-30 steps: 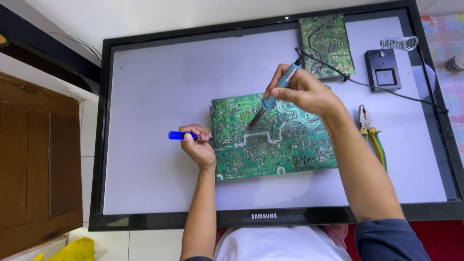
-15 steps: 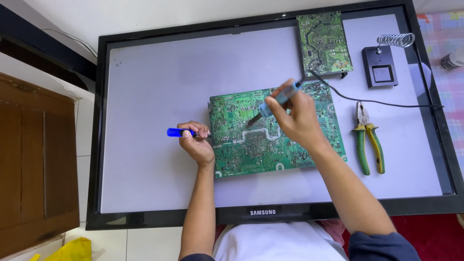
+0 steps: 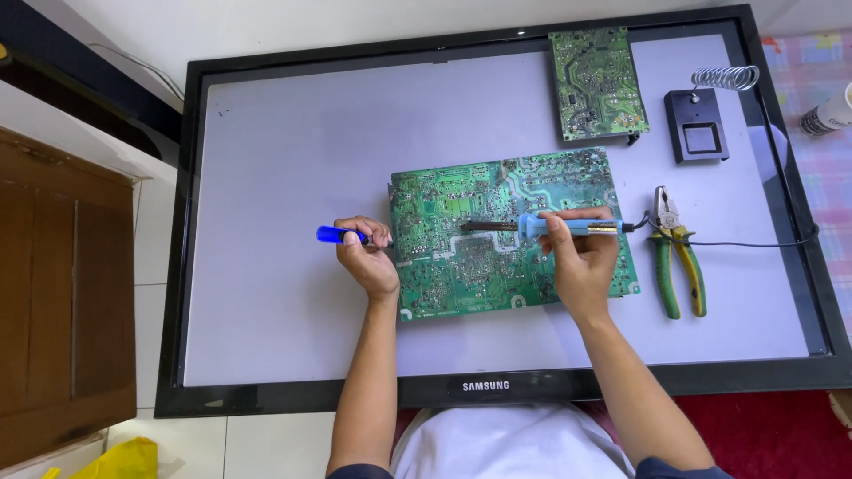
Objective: Removing solder from a printed circuit board using a soldering iron and a desoldering pump.
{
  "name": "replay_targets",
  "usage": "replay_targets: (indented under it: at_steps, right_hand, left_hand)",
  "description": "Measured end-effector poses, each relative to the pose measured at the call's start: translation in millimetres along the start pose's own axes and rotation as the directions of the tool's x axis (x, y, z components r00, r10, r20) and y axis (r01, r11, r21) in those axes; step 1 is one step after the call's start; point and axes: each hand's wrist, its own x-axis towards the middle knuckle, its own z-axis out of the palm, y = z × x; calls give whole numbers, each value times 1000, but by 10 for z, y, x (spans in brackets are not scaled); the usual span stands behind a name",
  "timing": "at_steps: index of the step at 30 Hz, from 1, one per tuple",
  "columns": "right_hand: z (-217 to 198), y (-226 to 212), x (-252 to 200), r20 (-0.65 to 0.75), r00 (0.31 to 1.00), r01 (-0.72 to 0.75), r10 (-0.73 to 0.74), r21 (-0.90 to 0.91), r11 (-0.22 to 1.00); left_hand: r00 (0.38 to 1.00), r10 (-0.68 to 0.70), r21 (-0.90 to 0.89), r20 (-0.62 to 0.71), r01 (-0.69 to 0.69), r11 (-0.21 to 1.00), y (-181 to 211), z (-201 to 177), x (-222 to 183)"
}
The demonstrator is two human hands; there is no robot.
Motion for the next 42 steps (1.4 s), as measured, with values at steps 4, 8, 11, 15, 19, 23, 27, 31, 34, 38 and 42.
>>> replay_targets:
  at_steps: [4,8,11,15,19,23,27,31,34,38,42]
  right_hand:
    - [121,-105,-30,-63,998,-17,15,-21,1000]
    - [267,-370,181,-24,999,-34,32,-103,994]
    - [325,-449,427,33,998,-49,56,-185,982]
    - [372,-342,686,85,996,-15,35,-226,974]
    - [415,-585,572,79,989,-99,122,-247,964]
    - [330,-562,385,202,979,65,-27,-183,981]
    - [248,-578,475,397,874,344,-281,-98,934]
    - [160,-438,626,490,840,257,-233,18,966]
    - [173,-279,596,408,906,103,-112,44,994]
    - [181,-164,402,171,984,50,-44,-31,998]
    - [206,-145,161,-47,999,-16,13,-68,998]
  left_hand:
    - [1000,-8,-30,4,8,1000,-24,-12,7]
    - [1000,-1,-13,6,1,1000,-19,-8,18]
    - [1000,1,-11,7,-1,1000,-33,-18,13]
    - [1000,0,-20,7,0,1000,-37,-19,27]
    - [1000,6,-39,2,-6,999,-124,-63,41]
    - [1000,11,-24,4,-11,1000,-90,-63,35]
    - [1000,8,-48,9,-7,999,-110,-69,31]
    - [1000,-3,-37,7,3,999,-64,-41,33]
    - [1000,-4,-27,17,5,1000,-13,-21,19]
    - [1000,-2,-24,11,2,1000,2,-1,29]
    - [1000,0,-17,19,1,1000,7,10,26]
